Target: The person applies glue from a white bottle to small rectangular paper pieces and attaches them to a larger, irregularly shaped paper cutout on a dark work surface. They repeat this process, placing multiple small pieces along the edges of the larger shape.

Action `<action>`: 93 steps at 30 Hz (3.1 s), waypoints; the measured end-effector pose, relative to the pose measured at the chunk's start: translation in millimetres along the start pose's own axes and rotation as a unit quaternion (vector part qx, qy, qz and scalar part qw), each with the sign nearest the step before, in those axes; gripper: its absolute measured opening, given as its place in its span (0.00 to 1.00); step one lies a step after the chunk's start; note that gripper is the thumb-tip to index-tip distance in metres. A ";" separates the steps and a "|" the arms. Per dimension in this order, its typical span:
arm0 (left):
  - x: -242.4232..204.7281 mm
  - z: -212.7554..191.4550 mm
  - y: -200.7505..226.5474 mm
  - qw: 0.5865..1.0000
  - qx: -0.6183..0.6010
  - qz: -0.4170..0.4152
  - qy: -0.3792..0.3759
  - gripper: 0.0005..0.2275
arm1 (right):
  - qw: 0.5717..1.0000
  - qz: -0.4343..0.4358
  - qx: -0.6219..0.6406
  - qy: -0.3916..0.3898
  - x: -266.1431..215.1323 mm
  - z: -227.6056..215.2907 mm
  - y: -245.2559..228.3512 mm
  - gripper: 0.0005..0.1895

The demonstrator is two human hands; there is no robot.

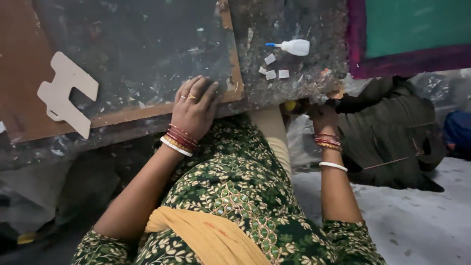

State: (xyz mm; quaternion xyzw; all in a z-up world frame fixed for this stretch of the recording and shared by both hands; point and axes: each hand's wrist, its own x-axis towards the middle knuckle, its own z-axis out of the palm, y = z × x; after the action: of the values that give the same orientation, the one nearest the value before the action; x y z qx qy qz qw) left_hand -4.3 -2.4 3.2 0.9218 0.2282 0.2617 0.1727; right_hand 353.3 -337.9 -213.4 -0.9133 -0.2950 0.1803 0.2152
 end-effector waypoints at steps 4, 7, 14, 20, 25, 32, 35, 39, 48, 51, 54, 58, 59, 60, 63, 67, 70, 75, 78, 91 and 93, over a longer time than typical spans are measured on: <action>-3.9 6.8 -1.3 1.000 0.011 -0.003 -0.001 0.15 | 0.999 -0.050 0.005 0.015 -12.8 -15.5 -17.3 0.14; 8.1 2.4 1.4 0.999 0.030 -0.021 0.007 0.16 | 0.992 -0.043 0.104 0.048 -26.1 -22.0 -38.8 0.12; 43.2 27.6 -5.3 1.000 0.002 -0.011 -0.025 0.11 | 0.987 -0.017 0.145 0.071 -62.1 -35.4 -88.3 0.11; 39.2 51.3 -16.4 0.995 -0.092 -0.003 -0.029 0.06 | 0.980 -0.131 0.069 0.134 -87.3 -63.7 -155.4 0.08; 33.8 22.6 -22.1 0.978 -0.207 -0.020 -0.026 0.06 | 0.961 -0.178 0.173 0.126 -97.8 -94.9 -259.2 0.05; -28.1 -69.4 -46.9 0.899 -0.360 -0.205 -0.142 0.05 | 0.954 -0.227 0.195 0.036 -65.0 -87.3 -323.9 0.12; -66.7 -136.1 -59.2 0.896 -0.253 -0.300 -0.208 0.07 | 0.947 -0.089 0.304 -0.051 -43.2 -84.0 -328.2 0.16; -172.5 -178.7 -121.5 0.877 0.120 -0.344 -0.314 0.13 | 0.938 -0.072 0.296 -0.167 -10.3 -86.7 -347.9 0.11; -182.3 -139.7 -91.6 0.884 0.181 -0.383 -0.198 0.12 | 0.938 -0.147 0.187 -0.251 57.2 -77.2 -385.8 0.12; -167.9 -130.1 -90.7 0.894 0.159 -0.365 -0.206 0.11 | 0.937 -0.141 0.155 -0.280 57.9 -81.1 -395.9 0.11; -142.9 -140.2 -73.1 0.878 0.156 -0.391 -0.226 0.09 | 0.935 -0.187 0.091 -0.288 51.9 -82.9 -396.4 0.11; -121.3 -147.9 -53.0 0.928 0.103 -0.332 -0.131 0.09 | 0.938 -0.232 0.037 -0.257 51.3 -83.2 -392.7 0.12; -120.5 -147.2 -51.6 0.945 0.081 -0.303 -0.090 0.09 | 0.933 -0.242 0.051 -0.262 53.3 -81.9 -390.8 0.12; -119.4 -146.6 -50.0 0.959 0.059 -0.273 -0.048 0.08 | 0.927 -0.253 0.064 -0.268 55.3 -80.9 -389.0 0.11; -109.3 -139.0 -46.8 0.968 0.032 -0.250 -0.004 0.07 | 0.936 -0.185 0.057 -0.294 48.8 -83.0 -393.4 0.12; -92.4 -122.5 -38.8 0.978 -0.007 -0.207 0.017 0.05 | 0.934 -0.176 0.056 -0.307 49.5 -82.2 -388.3 0.11; -77.6 -108.7 -37.1 0.986 -0.044 -0.162 0.020 0.05 | 0.929 -0.184 0.095 -0.306 50.2 -81.8 -391.4 0.11; -58.0 -82.1 -50.4 0.996 -0.053 -0.067 0.006 0.14 | 0.935 -0.225 0.043 -0.270 44.3 -88.6 -396.7 0.11; -65.2 -71.0 -56.3 0.996 -0.048 -0.077 -0.001 0.14 | 0.931 -0.219 0.063 -0.284 45.4 -91.5 -402.1 0.11; -65.6 -69.7 -57.0 0.997 -0.029 -0.074 0.003 0.13 | 0.928 -0.238 0.037 -0.285 45.3 -88.5 -383.2 0.11; -65.7 -68.7 -57.0 0.997 -0.029 -0.075 0.005 0.12 | 0.932 -0.206 0.057 -0.294 44.2 -86.6 -380.0 0.10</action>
State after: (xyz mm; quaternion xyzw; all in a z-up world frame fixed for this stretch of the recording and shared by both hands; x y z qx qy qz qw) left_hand -111.4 25.3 6.9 0.8954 0.2898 0.2590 0.2172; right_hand 251.2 -56.8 40.4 -0.7247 -0.5162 0.4086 0.2033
